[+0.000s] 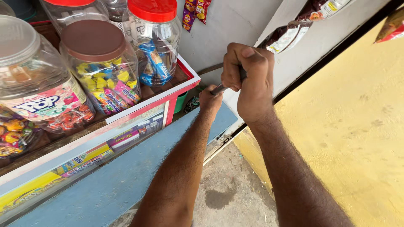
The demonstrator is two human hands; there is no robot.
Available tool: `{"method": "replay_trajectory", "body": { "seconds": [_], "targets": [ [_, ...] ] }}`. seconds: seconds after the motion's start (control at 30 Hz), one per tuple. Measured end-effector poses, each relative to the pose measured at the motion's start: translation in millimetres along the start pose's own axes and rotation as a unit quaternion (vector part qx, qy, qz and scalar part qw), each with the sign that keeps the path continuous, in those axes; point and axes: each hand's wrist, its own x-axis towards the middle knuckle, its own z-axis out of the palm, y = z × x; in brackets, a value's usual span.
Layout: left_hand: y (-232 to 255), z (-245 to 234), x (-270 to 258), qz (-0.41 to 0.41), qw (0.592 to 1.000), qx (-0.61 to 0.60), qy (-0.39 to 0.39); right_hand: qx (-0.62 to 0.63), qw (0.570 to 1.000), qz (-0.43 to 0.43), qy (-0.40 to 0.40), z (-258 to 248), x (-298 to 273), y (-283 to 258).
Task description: The person mops the concrete floor of a small shop using a string mop and a bucket. They clean around furniture, a refrigerator, and display shelves, occasionally dipping the mop into the bucket to wring it out.
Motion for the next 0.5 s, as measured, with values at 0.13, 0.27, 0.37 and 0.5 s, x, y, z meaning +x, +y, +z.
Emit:
{"method": "replay_trajectory", "body": {
  "seconds": [0.13,0.27,0.37,0.5],
  "targets": [
    [4,-34,-31,0.126,0.991,0.038,-0.006,-0.002,1.000,-0.009,0.017,26,-25,-41],
    [29,-47,-64,0.090,0.995,0.038,-0.016,-0.008,0.998,0.004,0.054,35,-49,-67],
    [44,-57,-84,0.055,0.997,0.053,-0.018,-0.023,0.997,0.004,0.068,30,-69,-79],
    [57,-50,-99,0.071,0.993,0.093,-0.006,-0.031,0.998,-0.012,0.059,10,-88,-92]
  ]
}}
